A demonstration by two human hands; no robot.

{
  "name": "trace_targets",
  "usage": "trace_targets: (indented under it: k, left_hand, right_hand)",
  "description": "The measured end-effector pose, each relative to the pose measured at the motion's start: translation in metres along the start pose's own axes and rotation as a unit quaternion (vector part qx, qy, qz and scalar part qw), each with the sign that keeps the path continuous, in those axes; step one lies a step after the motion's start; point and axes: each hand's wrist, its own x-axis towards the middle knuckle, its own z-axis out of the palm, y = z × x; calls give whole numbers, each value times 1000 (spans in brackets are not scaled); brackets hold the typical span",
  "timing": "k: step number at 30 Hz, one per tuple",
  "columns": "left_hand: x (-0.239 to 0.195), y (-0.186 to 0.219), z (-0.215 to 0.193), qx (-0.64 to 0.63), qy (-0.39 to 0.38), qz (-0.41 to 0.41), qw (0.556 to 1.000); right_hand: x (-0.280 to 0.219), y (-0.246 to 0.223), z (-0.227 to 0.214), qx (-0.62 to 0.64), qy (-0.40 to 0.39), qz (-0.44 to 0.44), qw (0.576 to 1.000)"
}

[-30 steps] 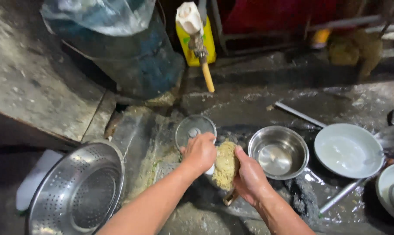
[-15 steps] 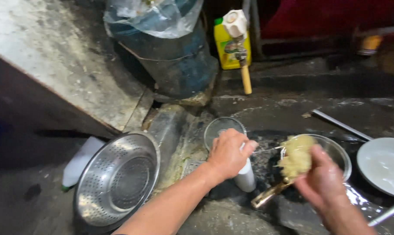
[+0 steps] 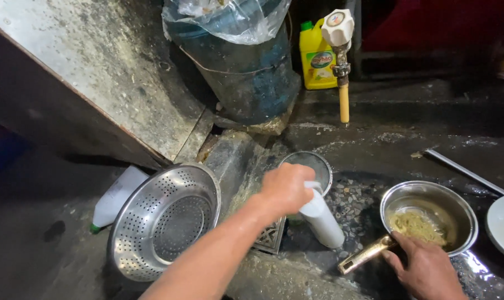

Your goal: The person washes a metal pot and several small white bowls in a concrete sink. They use a sponge and liquid soap to scrub the items, rinsing them under running water from a tap. The person handles the pot, bowls, and a wooden spoon during the cleaning process.

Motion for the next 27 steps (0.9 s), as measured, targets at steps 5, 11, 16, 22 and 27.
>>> trace_targets:
  k: [5,11,16,22,27]
  left_hand:
    - [-2,-23,-54,-119,66,-119,983]
    - [20,-98,-120,-102,203,-193,955]
    - [38,-144,-158,-69,262,-252,929]
    - [90,-225,-169,-47,344,-288,893]
    - [135,-294,-163,-55,384,-332,860]
  right_hand:
    - [-3,-20,-32,-6,-59,97,994]
    - [2,-18,-26,-68,-77,110,989]
    - [3,-13,-20,-57,-103,141,983]
    - [4,2,-4,-71,-76,100,990]
    - [-1,-3,-13,-46,-66,111,991]
